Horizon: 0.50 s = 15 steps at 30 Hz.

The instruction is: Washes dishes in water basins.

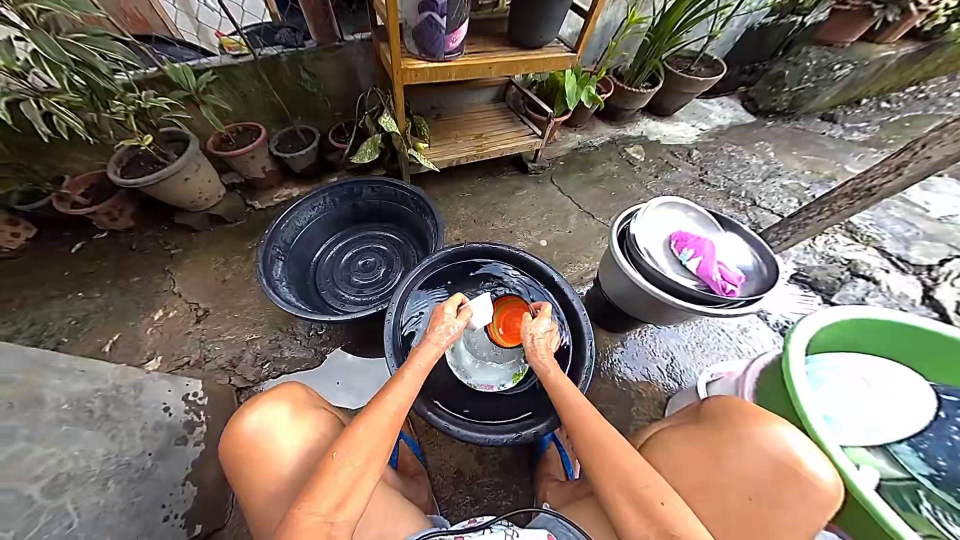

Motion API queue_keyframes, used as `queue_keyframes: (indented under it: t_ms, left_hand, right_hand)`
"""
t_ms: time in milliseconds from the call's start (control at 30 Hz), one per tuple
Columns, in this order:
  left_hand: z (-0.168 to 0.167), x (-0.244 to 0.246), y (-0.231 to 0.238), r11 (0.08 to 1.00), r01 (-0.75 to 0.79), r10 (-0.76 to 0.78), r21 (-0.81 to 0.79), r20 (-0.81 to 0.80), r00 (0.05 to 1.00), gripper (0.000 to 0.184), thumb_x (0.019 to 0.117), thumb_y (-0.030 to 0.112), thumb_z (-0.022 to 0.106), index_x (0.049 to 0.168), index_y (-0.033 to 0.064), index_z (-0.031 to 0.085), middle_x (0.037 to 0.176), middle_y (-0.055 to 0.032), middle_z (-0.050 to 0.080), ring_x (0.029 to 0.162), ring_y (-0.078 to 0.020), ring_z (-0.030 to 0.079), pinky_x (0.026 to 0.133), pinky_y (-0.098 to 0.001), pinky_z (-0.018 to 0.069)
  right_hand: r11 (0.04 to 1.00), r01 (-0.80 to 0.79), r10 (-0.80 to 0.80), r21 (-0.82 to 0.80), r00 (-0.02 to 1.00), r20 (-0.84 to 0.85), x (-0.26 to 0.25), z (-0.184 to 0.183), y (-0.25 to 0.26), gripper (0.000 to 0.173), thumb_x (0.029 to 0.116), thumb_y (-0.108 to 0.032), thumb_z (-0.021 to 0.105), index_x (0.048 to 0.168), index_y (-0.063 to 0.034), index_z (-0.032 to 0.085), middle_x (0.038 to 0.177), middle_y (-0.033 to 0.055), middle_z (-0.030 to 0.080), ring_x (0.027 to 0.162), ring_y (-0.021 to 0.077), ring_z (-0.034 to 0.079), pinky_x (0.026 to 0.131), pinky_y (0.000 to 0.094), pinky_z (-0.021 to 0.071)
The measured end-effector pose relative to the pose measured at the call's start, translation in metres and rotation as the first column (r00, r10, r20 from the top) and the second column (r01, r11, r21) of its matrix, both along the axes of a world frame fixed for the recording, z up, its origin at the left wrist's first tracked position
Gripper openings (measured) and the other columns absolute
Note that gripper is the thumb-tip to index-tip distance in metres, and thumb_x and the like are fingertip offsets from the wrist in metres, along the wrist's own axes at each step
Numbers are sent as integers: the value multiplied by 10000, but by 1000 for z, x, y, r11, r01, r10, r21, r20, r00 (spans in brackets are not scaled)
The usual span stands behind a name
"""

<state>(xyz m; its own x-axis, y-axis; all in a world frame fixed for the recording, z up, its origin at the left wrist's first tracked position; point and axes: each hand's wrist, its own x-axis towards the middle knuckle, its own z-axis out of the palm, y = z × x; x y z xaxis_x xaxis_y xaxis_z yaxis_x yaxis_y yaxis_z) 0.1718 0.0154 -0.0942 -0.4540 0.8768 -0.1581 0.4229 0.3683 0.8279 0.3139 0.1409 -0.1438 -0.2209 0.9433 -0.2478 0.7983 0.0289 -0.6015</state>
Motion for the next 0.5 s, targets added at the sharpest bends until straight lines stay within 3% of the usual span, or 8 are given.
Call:
queue_keyframes:
  t_ms: [100, 200, 267, 333, 400, 467, 500]
  left_hand:
    - [-18, 14, 4, 998, 47, -44, 34, -77, 996, 353, 1011, 95, 513, 1316, -79, 545, 1149, -263, 671, 1071, -350, 675, 974, -482, 522]
    - [-40, 38, 4, 991, 122, -132, -64, -200, 971, 388, 1054, 84, 451, 1405, -78, 482, 1284, -277, 634, 1214, -380, 637, 1063, -485, 486]
    - [-63, 49, 4, 979, 191, -205, -76, -290, 935, 356, 1065, 51, 410, 1369, -77, 544, 1319, -287, 619, 1261, -406, 606, 1102, -486, 459]
    - [-91, 55, 3, 961, 271, -273, -58, -359, 893, 354, 1051, 13, 397, 1329, -50, 607, 1297, -298, 622, 1240, -445, 601, 1081, -529, 461]
    - [-108, 58, 1, 945, 321, -321, -64, -377, 869, 381, 1039, -5, 413, 1362, -16, 613, 1364, -285, 599, 1313, -449, 552, 1118, -562, 416]
    - [-114, 58, 2, 937, 337, -346, -96, -392, 852, 387, 1039, 12, 430, 1384, -1, 607, 1418, -276, 571, 1404, -447, 471, 1183, -569, 345]
    - [-114, 57, 4, 925, 350, -380, -150, -389, 839, 399, 1046, 45, 443, 1419, 8, 579, 1471, -270, 529, 1460, -444, 399, 1214, -594, 277]
  right_hand:
    - [998, -48, 48, 38, 999, -5, -1, -15, -5, 359, 1035, -153, 512, 1338, 26, 585, 1279, 285, 639, 1252, 454, 573, 1031, 602, 424]
    - [991, -133, 132, 10, 989, 59, -1, -21, -12, 411, 1068, -119, 417, 1461, -21, 488, 1337, 271, 615, 1259, 429, 595, 1004, 572, 482]
    - [976, -210, 205, 57, 975, 81, 0, -23, -16, 474, 1066, -71, 377, 1536, -47, 428, 1382, 279, 583, 1280, 436, 583, 1013, 566, 491]
    - [945, -289, 273, 150, 955, 119, 3, -28, -19, 534, 1040, -31, 414, 1572, -78, 406, 1379, 292, 570, 1294, 459, 554, 1016, 565, 487]
    - [909, -352, 327, 222, 934, 141, 4, -35, -20, 570, 1006, 12, 462, 1567, -77, 418, 1353, 315, 570, 1278, 495, 543, 989, 587, 485]
    - [901, -382, 352, 206, 921, 167, 7, -40, -19, 499, 1052, -88, 456, 1551, -84, 448, 1374, 317, 557, 1285, 496, 539, 975, 592, 490]
    - [906, -390, 362, 164, 915, 178, 8, -41, -16, 472, 1094, -233, 445, 1543, -87, 461, 1411, 318, 530, 1307, 491, 525, 988, 590, 488]
